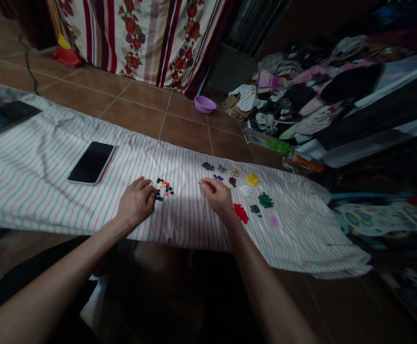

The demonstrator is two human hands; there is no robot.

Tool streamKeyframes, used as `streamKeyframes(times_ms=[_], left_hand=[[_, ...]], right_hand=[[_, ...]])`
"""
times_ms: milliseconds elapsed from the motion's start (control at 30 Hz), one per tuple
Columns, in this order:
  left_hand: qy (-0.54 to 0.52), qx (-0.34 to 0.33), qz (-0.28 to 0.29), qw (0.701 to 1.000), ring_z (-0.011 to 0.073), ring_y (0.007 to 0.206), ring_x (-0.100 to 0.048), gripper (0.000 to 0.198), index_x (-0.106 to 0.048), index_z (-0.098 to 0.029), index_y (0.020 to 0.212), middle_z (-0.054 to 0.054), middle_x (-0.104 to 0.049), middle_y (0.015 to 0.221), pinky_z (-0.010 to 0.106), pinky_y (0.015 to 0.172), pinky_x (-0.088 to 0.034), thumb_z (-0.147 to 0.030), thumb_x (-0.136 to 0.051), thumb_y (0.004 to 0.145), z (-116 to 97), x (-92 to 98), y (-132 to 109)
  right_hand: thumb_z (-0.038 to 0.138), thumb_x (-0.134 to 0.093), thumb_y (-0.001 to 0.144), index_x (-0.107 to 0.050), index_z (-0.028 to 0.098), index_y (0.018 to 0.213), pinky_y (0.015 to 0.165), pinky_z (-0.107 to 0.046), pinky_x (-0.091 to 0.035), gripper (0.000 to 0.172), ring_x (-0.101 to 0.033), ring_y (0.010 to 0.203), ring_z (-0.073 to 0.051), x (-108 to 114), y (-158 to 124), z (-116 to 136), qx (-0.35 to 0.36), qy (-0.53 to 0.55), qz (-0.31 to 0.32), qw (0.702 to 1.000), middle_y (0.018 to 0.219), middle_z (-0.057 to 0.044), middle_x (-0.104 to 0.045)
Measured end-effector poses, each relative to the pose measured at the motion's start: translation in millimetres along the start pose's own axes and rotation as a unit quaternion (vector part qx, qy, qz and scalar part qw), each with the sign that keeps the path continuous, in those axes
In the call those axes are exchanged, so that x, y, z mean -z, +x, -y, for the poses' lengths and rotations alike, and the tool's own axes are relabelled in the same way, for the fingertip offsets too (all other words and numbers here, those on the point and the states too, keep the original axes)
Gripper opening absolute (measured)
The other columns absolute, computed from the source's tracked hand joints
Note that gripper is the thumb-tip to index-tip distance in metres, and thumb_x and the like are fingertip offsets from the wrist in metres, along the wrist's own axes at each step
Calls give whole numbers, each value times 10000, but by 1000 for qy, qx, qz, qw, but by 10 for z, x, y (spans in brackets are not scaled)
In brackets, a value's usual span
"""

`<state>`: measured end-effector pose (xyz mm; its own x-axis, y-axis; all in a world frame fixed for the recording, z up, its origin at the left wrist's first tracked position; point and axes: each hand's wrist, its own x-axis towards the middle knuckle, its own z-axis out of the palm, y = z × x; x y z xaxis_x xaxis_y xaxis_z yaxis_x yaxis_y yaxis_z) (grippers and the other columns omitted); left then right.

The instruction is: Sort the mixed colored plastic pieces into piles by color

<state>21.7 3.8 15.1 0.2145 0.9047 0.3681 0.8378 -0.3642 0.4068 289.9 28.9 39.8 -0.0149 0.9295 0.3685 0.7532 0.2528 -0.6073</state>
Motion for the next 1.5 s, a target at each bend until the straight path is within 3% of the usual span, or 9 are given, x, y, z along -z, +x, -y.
streamKeyframes(times_ms=[200, 400, 600, 800, 1300, 1500], left_hand=[[-2, -10, -2, 1000, 298, 1225, -538, 297, -712, -177, 962, 116, -660, 1174, 475, 1054, -451, -228, -433, 873, 14, 1, -14], [-9, -16, -1, 1000, 298, 1212, -546, 304, -715, -154, 968, 138, -663, 1166, 461, 1063, -444, -225, -434, 877, 5, 19, -17], [-12, -5, 6, 1000, 294, 1199, -552, 307, -718, -169, 952, 132, -666, 1169, 469, 1051, -452, -227, -427, 870, 0, 35, 0], [-1, -7, 21, 1000, 282, 1142, -582, 331, -717, -168, 931, 129, -676, 1137, 462, 1050, -447, -240, -396, 888, -19, 67, 34], [23, -16, 21, 999, 282, 1135, -587, 337, -715, -163, 937, 130, -678, 1125, 444, 1034, -449, -248, -397, 866, -33, 67, 38], [26, -14, 18, 999, 282, 1146, -583, 339, -723, -151, 949, 127, -676, 1142, 431, 1033, -453, -233, -403, 869, -32, 70, 35]], right_hand=[[191, -525, 846, -711, 201, 900, 729, -290, -493, 195, -624, 788, -175, -310, -189, 402, 64, 37, 84, 994, 849, -49, -685], [167, -496, 900, -693, 215, 1069, 786, -280, -483, 264, -625, 860, -170, -547, -332, 571, 75, 17, 133, 988, 934, -54, -665], [226, -472, 928, -685, 220, 1100, 788, -295, -479, 274, -615, 861, -188, -640, -370, 602, 80, -14, 116, 990, 929, -61, -658], [195, -496, 868, -688, 211, 892, 722, -286, -486, 194, -613, 771, -181, -619, -348, 574, -1, 12, 22, 1000, 834, -43, -653], [251, -571, 839, -623, 217, 850, 719, -267, -459, 64, -590, 719, -153, -727, -414, 652, -36, -26, 25, 999, 853, -19, -645], [199, -493, 770, -620, 197, 866, 738, -272, -473, 159, -604, 742, -162, -679, -443, 635, -53, 16, 6, 998, 814, -20, -644]])
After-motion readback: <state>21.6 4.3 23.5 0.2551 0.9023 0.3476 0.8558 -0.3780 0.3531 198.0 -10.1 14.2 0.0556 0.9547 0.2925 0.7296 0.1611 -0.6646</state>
